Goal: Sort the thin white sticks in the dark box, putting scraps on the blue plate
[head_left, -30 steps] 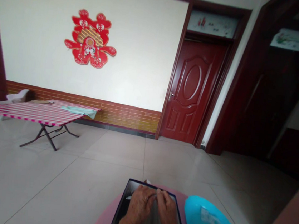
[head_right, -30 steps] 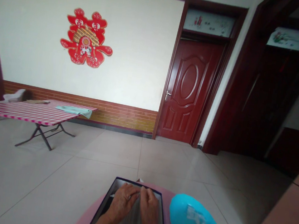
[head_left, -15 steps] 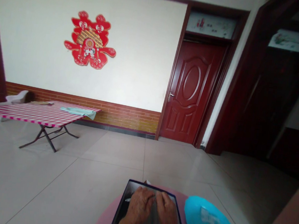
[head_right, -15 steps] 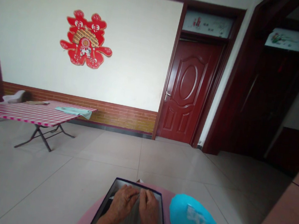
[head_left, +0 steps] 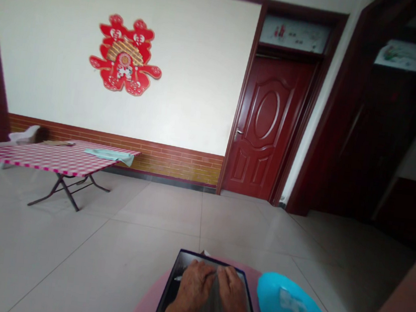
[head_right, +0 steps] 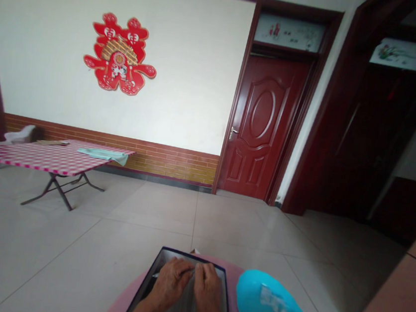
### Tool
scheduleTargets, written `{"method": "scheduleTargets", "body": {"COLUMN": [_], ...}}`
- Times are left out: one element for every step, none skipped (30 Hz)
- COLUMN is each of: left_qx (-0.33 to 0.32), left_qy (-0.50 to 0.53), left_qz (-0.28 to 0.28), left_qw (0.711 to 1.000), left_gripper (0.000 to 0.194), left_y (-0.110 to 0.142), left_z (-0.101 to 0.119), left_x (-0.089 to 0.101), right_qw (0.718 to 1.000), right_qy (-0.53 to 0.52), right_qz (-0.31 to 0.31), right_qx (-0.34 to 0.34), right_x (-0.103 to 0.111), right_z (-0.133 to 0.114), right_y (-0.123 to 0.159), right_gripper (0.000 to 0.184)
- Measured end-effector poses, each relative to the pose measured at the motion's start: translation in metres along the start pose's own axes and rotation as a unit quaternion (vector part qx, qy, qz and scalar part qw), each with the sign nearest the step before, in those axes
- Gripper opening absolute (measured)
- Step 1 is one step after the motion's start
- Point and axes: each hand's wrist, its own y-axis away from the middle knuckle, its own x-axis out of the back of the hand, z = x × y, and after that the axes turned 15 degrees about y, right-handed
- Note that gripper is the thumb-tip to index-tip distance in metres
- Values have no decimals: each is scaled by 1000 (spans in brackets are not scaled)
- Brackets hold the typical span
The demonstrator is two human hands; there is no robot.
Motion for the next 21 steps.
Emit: {"method": "scheduleTargets", "body": {"left_qx": [-2, -2, 0, 3, 7, 10, 12, 13, 13, 14, 14, 13, 12, 11, 9, 8, 7, 7, 7, 7, 8], "left_qy": [0, -1, -2, -4, -5, -5, -5, -4, -4, -5, -6, -9, -11, -12, -14, -14, -13, -13, -12, -12, -12], "left_qz": [0, 2, 4, 4, 3, 1, 0, 0, 2, 5, 9, 9, 7, 3, -2, -7, -10, -13, -14, -15, -14], "left_qw": [1000, 1000, 1000, 1000, 1000, 1000, 1000, 1000, 1000, 1000, 1000, 1000, 1000, 1000, 1000, 1000, 1000, 1000, 1000, 1000, 1000], "left_gripper": [21, 22, 23, 23, 23, 23, 23, 23, 24, 24, 24, 24, 24, 24, 24, 24, 25, 25, 25, 25, 25], "left_y": [0, 1, 1, 0, 0, 0, 0, 0, 0, 0, 1, 1, 1, 1, 1, 1, 0, 0, 0, 0, 0], "left_z": [0, 0, 0, 0, 1, 1, 1, 2, 2, 3, 3, 4, 4, 5, 6, 6, 7, 7, 7, 6, 5], "left_x": [0, -1, 0, 0, 0, 0, 1, 1, 1, 1, 1, 1, 1, 2, 2, 3, 3, 3, 3, 3, 2], "right_qw": [1000, 1000, 1000, 1000, 1000, 1000, 999, 999, 998, 998, 998, 999, 999, 1000, 1000, 1000, 1000, 1000, 999, 999, 999], "right_qy": [9, 12, 8, 0, -12, -25, -37, -45, -51, -53, -52, -46, -37, -26, -13, 0, 12, 22, 30, 36, 38], "right_qz": [2, 1, -2, -6, -9, -12, -16, -20, -25, -27, -26, -21, -14, -7, -3, -1, -1, -2, -4, -4, 4], "right_qx": [2, 3, 1, -4, -10, -15, -17, -17, -14, -10, -6, -3, -2, 0, 4, 9, 15, 20, 26, 30, 28], "right_x": [0, 0, 1, 2, 4, 6, 8, 9, 11, 12, 13, 13, 12, 11, 9, 8, 6, 4, 2, 1, 0], "right_z": [1, 1, 1, 1, 0, -2, -3, -5, -7, -8, -9, -10, -9, -9, -7, -6, -4, -2, 0, 1, 2], "right_y": [0, -1, -1, -1, -1, -1, -1, -1, -1, -1, -1, -2, -2, -2, -2, -2, -1, -1, -1, -1, -1], "right_gripper": [33, 34, 35, 35, 35, 35, 34, 33, 32, 31, 32, 33, 35, 37, 39, 41, 43, 45, 47, 48, 49]}}
